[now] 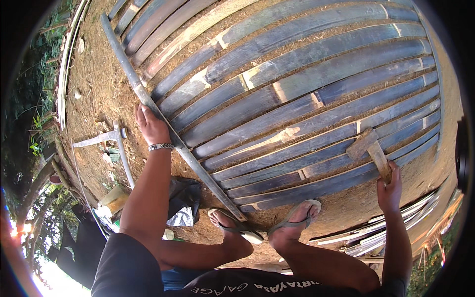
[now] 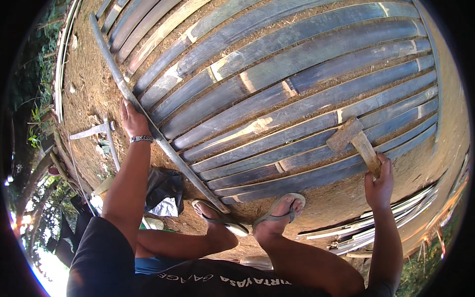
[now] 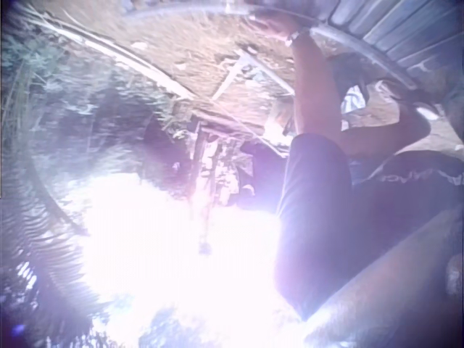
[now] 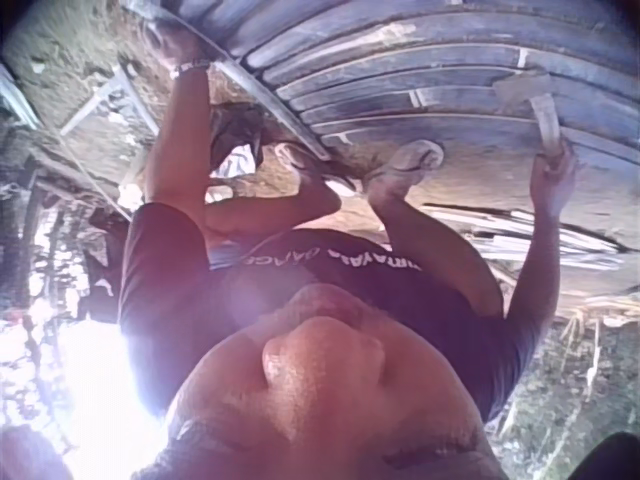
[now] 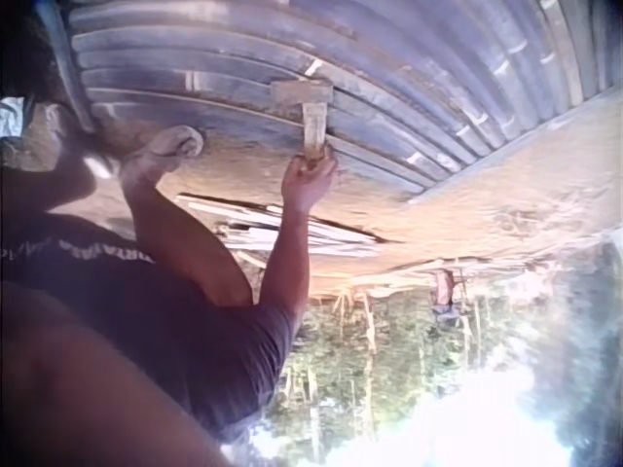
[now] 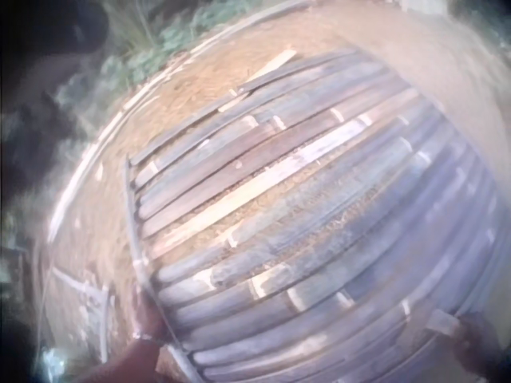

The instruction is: The person constructs a gate by placing bamboo slats onto a frame and hammering them into place.

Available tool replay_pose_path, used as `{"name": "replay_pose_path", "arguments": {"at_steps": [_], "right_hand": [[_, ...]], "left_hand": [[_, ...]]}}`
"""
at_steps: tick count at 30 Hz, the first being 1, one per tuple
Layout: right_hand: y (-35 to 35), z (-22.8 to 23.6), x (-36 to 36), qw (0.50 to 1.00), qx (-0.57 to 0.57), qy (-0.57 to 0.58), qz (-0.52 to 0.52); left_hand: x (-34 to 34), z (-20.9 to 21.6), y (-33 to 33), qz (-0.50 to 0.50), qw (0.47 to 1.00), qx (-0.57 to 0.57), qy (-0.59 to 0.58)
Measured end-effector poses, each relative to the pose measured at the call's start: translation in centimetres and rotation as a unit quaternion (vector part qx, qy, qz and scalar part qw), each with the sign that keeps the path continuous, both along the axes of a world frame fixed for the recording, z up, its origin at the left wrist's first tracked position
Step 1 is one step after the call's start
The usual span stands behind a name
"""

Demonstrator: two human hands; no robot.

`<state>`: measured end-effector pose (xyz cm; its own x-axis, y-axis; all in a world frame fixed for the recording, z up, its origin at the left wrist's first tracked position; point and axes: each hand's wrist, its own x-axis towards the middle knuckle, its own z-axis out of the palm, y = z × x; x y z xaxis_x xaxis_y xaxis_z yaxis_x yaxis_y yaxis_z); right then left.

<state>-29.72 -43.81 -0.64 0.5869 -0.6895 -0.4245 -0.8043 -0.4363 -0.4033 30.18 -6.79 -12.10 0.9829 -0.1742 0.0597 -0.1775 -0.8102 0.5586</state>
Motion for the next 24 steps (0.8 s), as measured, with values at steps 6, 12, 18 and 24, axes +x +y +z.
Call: {"name": "replay_pose_path", "arguments": {"at_steps": [6, 12, 18, 24], "right_hand": [[0.0, -0.5, -0.5, 1.0, 0.006, 0.0, 0.004], [-0.1, -0.9, -1.3, 1.0, -0.002, -0.005, 0.014], [1.1, -0.1, 2.6, 0.993, 0.06, -0.077, 0.068], [2.9, 2.2, 16.5, 0.969, 0.203, -0.095, 0.105]], "left_hand": [[-0.2, 1.1, -0.7, 0.006, 1.0, 0.025, 0.002], [-2.0, 2.5, -3.8, 0.058, 0.995, -0.079, 0.02], [-1.2, 0.4, -2.3, 0.062, 0.991, -0.114, -0.018], [-2.2, 1.9, -3.8, 0.059, 0.998, -0.023, -0.014]]}}
